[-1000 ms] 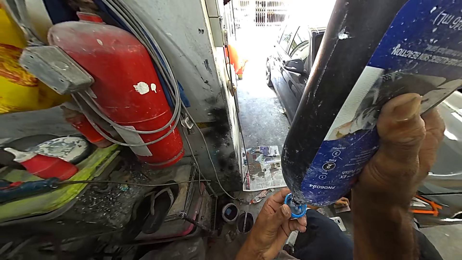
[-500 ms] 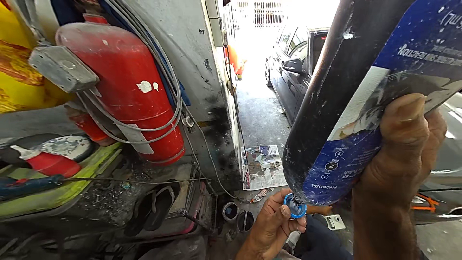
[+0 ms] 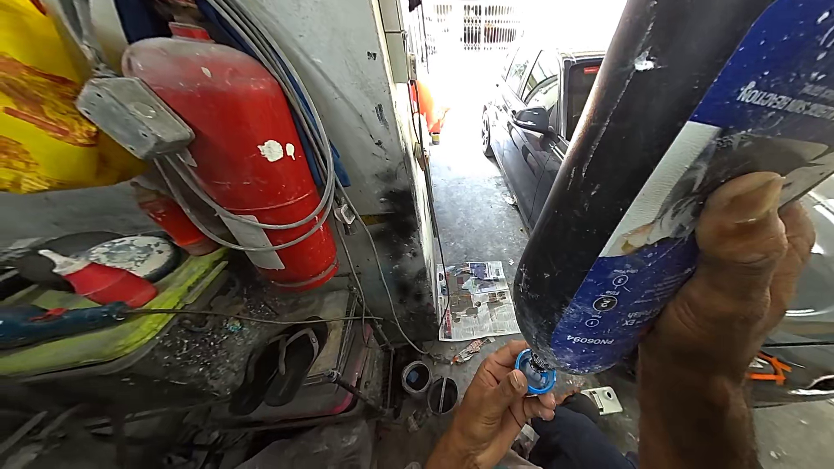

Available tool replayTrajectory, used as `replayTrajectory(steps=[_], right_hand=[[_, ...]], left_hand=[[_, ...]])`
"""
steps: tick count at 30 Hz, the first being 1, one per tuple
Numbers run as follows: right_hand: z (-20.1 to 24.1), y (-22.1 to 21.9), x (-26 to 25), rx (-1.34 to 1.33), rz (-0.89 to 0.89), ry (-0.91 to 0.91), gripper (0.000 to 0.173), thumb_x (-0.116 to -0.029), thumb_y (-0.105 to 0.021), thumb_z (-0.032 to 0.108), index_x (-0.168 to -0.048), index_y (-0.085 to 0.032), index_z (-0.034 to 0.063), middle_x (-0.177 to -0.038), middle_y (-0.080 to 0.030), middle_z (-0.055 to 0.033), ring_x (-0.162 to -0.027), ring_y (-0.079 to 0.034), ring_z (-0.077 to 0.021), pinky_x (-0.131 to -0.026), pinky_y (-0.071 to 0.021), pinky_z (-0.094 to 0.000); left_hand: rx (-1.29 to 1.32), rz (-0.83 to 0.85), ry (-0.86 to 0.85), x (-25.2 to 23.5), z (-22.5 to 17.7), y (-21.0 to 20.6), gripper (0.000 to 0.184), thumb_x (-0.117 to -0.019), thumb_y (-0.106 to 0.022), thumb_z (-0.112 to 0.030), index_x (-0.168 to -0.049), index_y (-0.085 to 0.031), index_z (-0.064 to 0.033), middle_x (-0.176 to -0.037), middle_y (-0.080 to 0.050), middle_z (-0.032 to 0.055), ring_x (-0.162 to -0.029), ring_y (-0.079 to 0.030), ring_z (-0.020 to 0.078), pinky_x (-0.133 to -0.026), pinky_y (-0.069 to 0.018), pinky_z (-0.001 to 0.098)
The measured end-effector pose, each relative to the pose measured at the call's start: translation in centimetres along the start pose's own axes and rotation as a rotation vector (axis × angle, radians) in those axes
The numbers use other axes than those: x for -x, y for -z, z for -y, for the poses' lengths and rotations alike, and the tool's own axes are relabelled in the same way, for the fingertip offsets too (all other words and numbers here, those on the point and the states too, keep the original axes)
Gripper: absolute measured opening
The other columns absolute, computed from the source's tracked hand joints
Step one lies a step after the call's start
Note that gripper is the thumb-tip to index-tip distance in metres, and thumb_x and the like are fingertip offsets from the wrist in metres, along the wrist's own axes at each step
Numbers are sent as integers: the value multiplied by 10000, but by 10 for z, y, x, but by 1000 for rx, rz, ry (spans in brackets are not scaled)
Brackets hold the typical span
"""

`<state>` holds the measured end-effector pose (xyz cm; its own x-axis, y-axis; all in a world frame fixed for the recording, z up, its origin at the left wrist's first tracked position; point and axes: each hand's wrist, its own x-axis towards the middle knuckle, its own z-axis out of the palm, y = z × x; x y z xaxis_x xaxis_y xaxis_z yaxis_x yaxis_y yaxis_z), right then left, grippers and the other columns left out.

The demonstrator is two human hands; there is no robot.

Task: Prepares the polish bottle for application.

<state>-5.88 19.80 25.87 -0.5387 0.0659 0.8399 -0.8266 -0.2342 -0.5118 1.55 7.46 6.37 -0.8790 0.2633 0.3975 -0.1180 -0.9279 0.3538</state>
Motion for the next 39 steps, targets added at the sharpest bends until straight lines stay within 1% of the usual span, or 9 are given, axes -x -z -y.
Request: replayTrajectory(steps=[7,13,15,22,27,30,34,37,39], right_hand=[[1,-1,3,-32,21,-12,302,-1020,-627,318,-1253,-526,155,-1061,-700,136,-1006,-696,-5,-903,-605,-199],[1,-3,4,-37,25,-23,301,-1016,-633,327,-1244,-529,161,-1043,-698,141,-985,-699,0,-874,-613,-191],[0,-3,5,-45,24,-29,315,-1012,-639,328,-1248,-528,151,-1045,-697,126,-982,-701,-11,-868,-617,-200],[-2,-2,5,-42,30,-22,324,-1012,-641,334,-1257,-524,157,-1056,-699,134,-990,-700,-7,-878,-615,-197],[-7,-1,4,-24,15,-21,309,-1017,-630,338,-1248,-530,159,-1054,-698,138,-999,-697,-4,-895,-606,-195],[-12,1,3,-10,-14,-37,319,-1030,-601,366,-1260,-522,160,-1067,-696,134,-1012,-696,-7,-908,-606,-207],[-21,4,4,-29,-47,-87,385,-1046,-552,415,-1321,-487,153,-1116,-681,104,-1058,-684,-40,-945,-597,-249],[-27,3,7,-19,-67,-106,378,-1055,-530,397,-1334,-472,149,-1120,-672,102,-1070,-675,-33,-955,-591,-248],[-32,2,10,-4,-83,-121,363,-1057,-523,401,-1318,-486,152,-1097,-675,105,-1040,-678,-26,-935,-591,-241]], left_hand=[[0,-1,-6,5,0,-1,344,-1002,-663,-165,-1325,-634,-52,-1175,-710,158,-962,-731,201,-846,-607,305],[-10,-17,-8,6,0,-2,343,-990,-680,-165,-1312,-639,-52,-1180,-708,154,-958,-730,193,-831,-608,298],[-6,-17,-7,6,0,-2,346,-989,-682,-163,-1312,-639,-49,-1186,-707,154,-962,-729,193,-833,-608,297],[11,-4,-13,5,0,-1,351,-992,-677,-155,-1322,-633,-45,-1198,-703,163,-967,-731,204,-840,-610,305],[13,6,-12,4,0,1,372,-994,-672,-148,-1349,-617,-49,-1291,-667,180,-981,-727,207,-839,-610,302],[18,4,-24,5,0,3,393,-996,-669,-145,-1373,-610,-55,-1337,-647,181,-1002,-726,204,-842,-610,299],[25,-25,-56,8,-4,5,438,-999,-665,-152,-1417,-580,-50,-1333,-644,185,-1009,-718,208,-856,-605,301],[17,-38,-81,8,-8,2,476,-999,-667,-165,-1453,-553,-72,-1348,-629,182,-1001,-713,200,-846,-603,289],[7,-61,-96,10,-11,1,460,-997,-671,-170,-1434,-557,-79,-1341,-622,184,-984,-709,197,-827,-602,283]])
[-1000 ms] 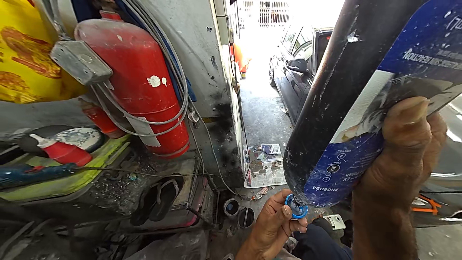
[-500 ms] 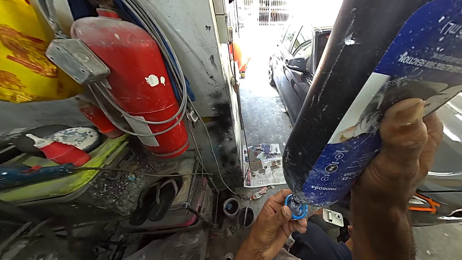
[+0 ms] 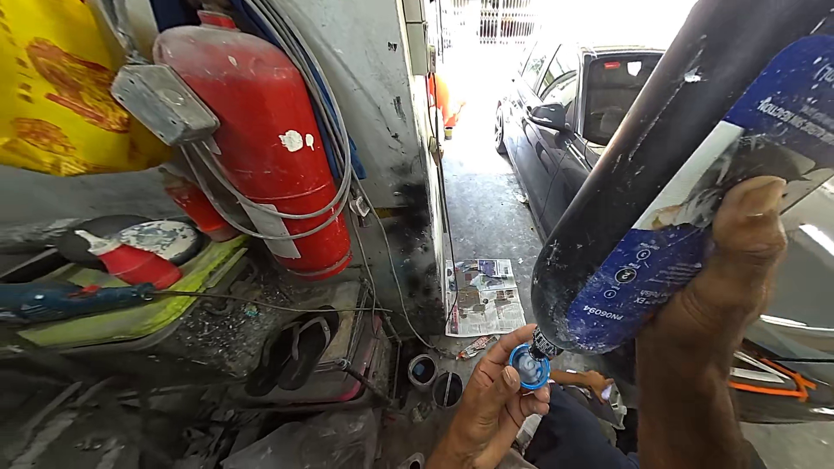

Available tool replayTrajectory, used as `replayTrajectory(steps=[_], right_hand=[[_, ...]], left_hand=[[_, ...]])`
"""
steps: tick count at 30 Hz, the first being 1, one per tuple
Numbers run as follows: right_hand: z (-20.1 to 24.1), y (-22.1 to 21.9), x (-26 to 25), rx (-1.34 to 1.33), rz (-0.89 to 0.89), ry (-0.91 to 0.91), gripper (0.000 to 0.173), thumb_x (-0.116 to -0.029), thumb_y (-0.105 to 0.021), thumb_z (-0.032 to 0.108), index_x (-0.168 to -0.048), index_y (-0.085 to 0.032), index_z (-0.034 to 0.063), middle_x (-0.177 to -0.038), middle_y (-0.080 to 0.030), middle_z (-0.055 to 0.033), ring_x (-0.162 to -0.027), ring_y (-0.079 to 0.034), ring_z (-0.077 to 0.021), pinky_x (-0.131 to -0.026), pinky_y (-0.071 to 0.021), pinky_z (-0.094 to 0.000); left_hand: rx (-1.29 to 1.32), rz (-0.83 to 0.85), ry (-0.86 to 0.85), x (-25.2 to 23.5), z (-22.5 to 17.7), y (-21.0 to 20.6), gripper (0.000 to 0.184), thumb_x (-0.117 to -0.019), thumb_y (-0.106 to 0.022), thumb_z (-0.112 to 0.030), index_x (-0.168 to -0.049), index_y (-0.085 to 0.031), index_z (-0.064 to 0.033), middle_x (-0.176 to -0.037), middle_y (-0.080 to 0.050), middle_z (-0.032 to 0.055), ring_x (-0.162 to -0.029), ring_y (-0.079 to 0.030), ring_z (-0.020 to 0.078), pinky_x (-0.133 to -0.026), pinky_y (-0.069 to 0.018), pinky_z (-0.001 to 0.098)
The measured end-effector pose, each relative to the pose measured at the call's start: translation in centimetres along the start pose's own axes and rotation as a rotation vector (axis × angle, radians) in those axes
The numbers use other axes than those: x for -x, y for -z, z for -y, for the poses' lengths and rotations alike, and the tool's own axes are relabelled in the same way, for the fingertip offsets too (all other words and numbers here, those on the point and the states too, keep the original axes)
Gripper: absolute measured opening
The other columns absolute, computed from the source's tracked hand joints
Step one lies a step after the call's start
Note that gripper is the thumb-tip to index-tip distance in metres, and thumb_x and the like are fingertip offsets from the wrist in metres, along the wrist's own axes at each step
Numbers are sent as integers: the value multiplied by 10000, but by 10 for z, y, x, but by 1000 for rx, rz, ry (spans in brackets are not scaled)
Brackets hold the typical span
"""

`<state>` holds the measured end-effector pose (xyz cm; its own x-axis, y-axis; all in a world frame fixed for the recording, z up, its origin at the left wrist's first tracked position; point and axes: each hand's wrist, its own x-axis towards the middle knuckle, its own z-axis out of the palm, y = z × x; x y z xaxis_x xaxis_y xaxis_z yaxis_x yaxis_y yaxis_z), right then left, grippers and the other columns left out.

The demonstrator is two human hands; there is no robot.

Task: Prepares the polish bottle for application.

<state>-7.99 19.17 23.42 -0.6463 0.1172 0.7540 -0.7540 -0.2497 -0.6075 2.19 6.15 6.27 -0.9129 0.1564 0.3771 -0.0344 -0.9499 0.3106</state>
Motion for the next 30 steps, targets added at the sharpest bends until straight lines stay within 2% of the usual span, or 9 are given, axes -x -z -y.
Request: replayTrajectory(steps=[4,10,13,16,19,21,24,26,30], right_hand=[[-8,-5,3,1,-58,-80,366,-1064,-499,413,-1323,-485,155,-1080,-669,89,-995,-690,-37,-891,-611,-253],[-27,-19,8,-75,-126,-246,404,-1067,-486,452,-1347,-540,166,-1111,-693,37,-1017,-704,-84,-890,-621,-309],[-37,-27,13,-118,-103,-358,365,-1074,-463,469,-1308,-570,210,-1097,-692,68,-1007,-694,-57,-879,-611,-291],[-69,-44,29,-240,-60,-604,288,-1102,-379,431,-1259,-567,279,-1031,-700,139,-931,-687,27,-801,-604,-201],[-129,-51,66,-205,-68,-974,263,-1097,-372,375,-1194,-553,211,-897,-679,81,-779,-681,-17,-664,-608,-253],[-171,-59,105,-149,-17,-1221,280,-1081,-392,352,-1159,-569,149,-842,-683,11,-718,-688,-86,-610,-610,-319],[-219,-81,170,-114,101,-1527,295,-1067,-396,322,-1134,-575,97,-837,-679,-55,-712,-687,-151,-599,-599,-378],[-233,-107,200,-117,181,-1687,301,-1058,-412,317,-1122,-591,84,-838,-691,-78,-719,-695,-177,-607,-600,-402],[-265,-175,233,-227,375,-1830,321,-1068,-392,303,-1104,-608,69,-872,-704,-105,-773,-710,-208,-652,-607,-421]], left_hand=[[1,-61,-36,9,-7,1,392,-984,-689,-168,-1346,-590,-54,-1319,-634,199,-957,-722,203,-799,-612,287],[-47,-75,-118,23,-23,-2,405,-993,-672,-144,-1376,-590,-42,-1322,-641,196,-984,-727,211,-832,-617,302],[-75,-143,-177,30,-33,-7,419,-972,-704,-171,-1365,-615,-59,-1248,-681,158,-973,-737,202,-826,-630,314],[-104,-196,-275,44,-57,-7,444,-956,-729,-211,-1364,-612,-80,-1294,-662,142,-973,-730,186,-819,-624,293],[-93,-266,-400,62,-84,-3,453,-946,-737,-213,-1360,-617,-75,-1267,-676,146,-967,-736,194,-817,-627,291],[-109,-329,-486,74,-102,0,469,-929,-755,-237,-1352,-621,-83,-1257,-679,144,-952,-736,186,-792,-627,276],[-123,-423,-609,98,-127,8,499,-919,-764,-265,-1359,-617,-82,-1256,-683,141,-942,-740,174,-771,-631,263],[-142,-500,-690,114,-141,16,522,-911,-769,-291,-1362,-614,-79,-1244,-684,143,-924,-739,172,-758,-632,260],[-175,-625,-842,144,-163,27,498,-906,-766,-293,-1348,-640,-100,-1248,-691,144,-919,-745,178,-740,-633,257]])
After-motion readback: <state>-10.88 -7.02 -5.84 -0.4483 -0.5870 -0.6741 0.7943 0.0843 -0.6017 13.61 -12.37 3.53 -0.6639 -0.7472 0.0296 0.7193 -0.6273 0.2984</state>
